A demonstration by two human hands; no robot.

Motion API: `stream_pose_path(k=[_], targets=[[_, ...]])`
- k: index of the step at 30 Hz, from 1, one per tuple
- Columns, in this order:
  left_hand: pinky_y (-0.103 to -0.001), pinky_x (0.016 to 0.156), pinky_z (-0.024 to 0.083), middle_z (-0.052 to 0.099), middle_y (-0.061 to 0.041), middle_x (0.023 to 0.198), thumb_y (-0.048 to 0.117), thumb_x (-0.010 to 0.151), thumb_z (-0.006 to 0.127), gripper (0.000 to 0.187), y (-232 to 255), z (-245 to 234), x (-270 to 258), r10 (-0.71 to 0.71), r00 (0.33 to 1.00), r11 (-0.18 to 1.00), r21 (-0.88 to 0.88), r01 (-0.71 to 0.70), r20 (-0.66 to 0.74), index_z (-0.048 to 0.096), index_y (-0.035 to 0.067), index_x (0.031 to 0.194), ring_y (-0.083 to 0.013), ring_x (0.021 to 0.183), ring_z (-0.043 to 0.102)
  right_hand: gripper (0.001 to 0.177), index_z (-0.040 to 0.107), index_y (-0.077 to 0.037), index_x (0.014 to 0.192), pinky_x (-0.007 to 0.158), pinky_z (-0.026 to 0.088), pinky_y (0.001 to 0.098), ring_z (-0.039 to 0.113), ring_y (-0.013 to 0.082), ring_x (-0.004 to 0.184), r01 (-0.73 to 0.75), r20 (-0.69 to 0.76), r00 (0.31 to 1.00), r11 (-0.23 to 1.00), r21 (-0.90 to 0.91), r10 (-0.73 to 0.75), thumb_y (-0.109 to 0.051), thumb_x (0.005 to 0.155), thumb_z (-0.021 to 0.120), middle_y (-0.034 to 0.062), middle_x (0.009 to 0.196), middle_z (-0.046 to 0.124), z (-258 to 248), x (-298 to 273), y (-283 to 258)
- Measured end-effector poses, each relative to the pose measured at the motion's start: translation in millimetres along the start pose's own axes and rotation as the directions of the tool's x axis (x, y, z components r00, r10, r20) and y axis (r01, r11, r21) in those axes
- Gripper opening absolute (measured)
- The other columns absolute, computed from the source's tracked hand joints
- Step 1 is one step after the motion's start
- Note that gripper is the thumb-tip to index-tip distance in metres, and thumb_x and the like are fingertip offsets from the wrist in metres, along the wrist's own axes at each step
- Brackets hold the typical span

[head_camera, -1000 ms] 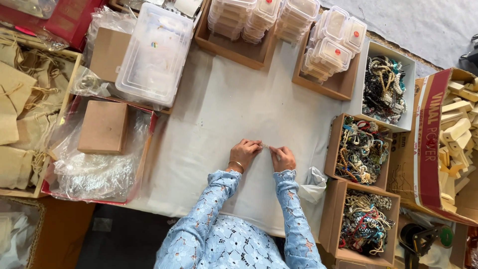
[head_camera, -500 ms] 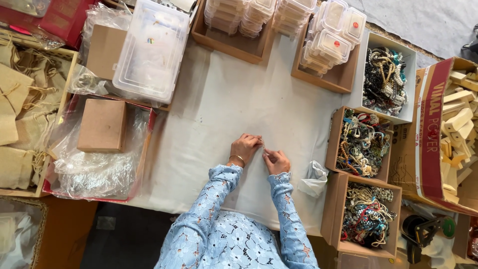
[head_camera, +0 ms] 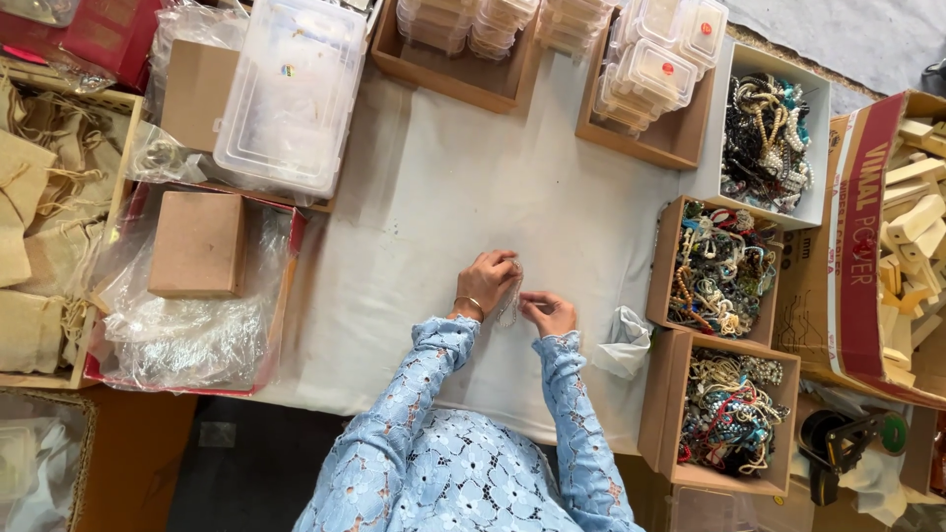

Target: The recorder sorts through various items of jewelry and places them into small plastic bags and containers.

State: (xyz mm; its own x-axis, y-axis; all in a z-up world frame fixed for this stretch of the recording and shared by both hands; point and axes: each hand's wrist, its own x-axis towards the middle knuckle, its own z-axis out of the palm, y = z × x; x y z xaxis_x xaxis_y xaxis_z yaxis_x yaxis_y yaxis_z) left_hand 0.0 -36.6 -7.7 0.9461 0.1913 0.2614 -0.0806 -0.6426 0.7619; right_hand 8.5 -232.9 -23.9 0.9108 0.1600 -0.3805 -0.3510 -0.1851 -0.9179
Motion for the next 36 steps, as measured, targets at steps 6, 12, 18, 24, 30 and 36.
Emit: stream_pose_path(k=[6, 12, 18, 24, 30, 36], targets=[[-0.036, 0.078, 0.058, 0.067, 0.009, 0.112, 0.030, 0.080, 0.085, 0.015, 25, -29, -7, -0.151, 0.988, 0.978, -0.150, 0.147, -0.016, 0.075, 0.020, 0.084, -0.0190, 0.102, 0.067, 0.017, 0.080, -0.006, 0.109, 0.075, 0.065, 0.0291, 0.077, 0.0151, 0.086, 0.179, -0.161, 0.956, 0.919, -0.352, -0.247, -0.004, 0.093, 0.074, 0.0087, 0.101, 0.079, 7, -4, -35], [-0.040, 0.079, 0.056, 0.062, 0.001, 0.110, 0.031, 0.073, 0.087, 0.030, 28, -10, -39, -0.183, 0.977, 0.982, -0.032, 0.188, 0.114, 0.072, 0.020, 0.096, -0.0226, 0.106, 0.064, 0.033, 0.076, -0.018, 0.120, 0.080, 0.062, 0.0312, 0.073, 0.0205, 0.101, 0.482, 0.119, 0.832, 0.598, -0.640, -0.543, -0.006, 0.089, 0.074, 0.0030, 0.131, 0.070, 29, 1, -59], [-0.043, 0.083, 0.054, 0.059, -0.007, 0.111, 0.030, 0.071, 0.085, 0.051, 28, 3, -44, -0.105, 0.985, 0.986, 0.144, 0.086, 0.135, 0.058, 0.012, 0.110, -0.0283, 0.107, 0.058, 0.031, 0.077, -0.020, 0.119, 0.092, 0.057, 0.0339, 0.067, 0.0235, 0.104, 0.514, 0.269, 0.791, 0.356, -0.781, -0.550, -0.013, 0.089, 0.070, -0.0040, 0.135, 0.070, 27, 7, -44], [-0.040, 0.084, 0.055, 0.065, 0.001, 0.108, 0.016, 0.079, 0.076, 0.032, 20, -11, -47, -0.148, 0.972, 0.985, 0.112, 0.129, 0.184, 0.059, 0.019, 0.106, -0.0242, 0.106, 0.063, 0.031, 0.077, -0.020, 0.119, 0.089, 0.058, 0.0327, 0.068, 0.0226, 0.104, 0.513, 0.245, 0.768, 0.340, -0.789, -0.591, -0.009, 0.090, 0.070, -0.0050, 0.132, 0.071, 31, 1, -50], [-0.040, 0.082, 0.053, 0.069, 0.004, 0.104, 0.012, 0.082, 0.074, 0.031, 11, -35, -41, -0.064, 0.989, 0.994, 0.096, 0.051, 0.132, 0.061, 0.018, 0.109, -0.0211, 0.101, 0.064, 0.034, 0.077, -0.021, 0.119, 0.090, 0.058, 0.0321, 0.068, 0.0210, 0.106, 0.499, 0.201, 0.776, 0.387, -0.775, -0.598, -0.007, 0.088, 0.072, -0.0045, 0.130, 0.072, 34, -3, -52], [-0.039, 0.082, 0.053, 0.071, 0.006, 0.095, 0.012, 0.083, 0.075, 0.031, 3, -47, -24, -0.052, 0.995, 0.995, 0.094, 0.045, 0.082, 0.063, 0.020, 0.110, -0.0194, 0.101, 0.065, 0.032, 0.077, -0.019, 0.116, 0.093, 0.057, 0.0326, 0.068, 0.0223, 0.108, 0.520, 0.169, 0.756, 0.425, -0.741, -0.632, -0.004, 0.087, 0.073, -0.0037, 0.128, 0.073, 36, -8, -53]])
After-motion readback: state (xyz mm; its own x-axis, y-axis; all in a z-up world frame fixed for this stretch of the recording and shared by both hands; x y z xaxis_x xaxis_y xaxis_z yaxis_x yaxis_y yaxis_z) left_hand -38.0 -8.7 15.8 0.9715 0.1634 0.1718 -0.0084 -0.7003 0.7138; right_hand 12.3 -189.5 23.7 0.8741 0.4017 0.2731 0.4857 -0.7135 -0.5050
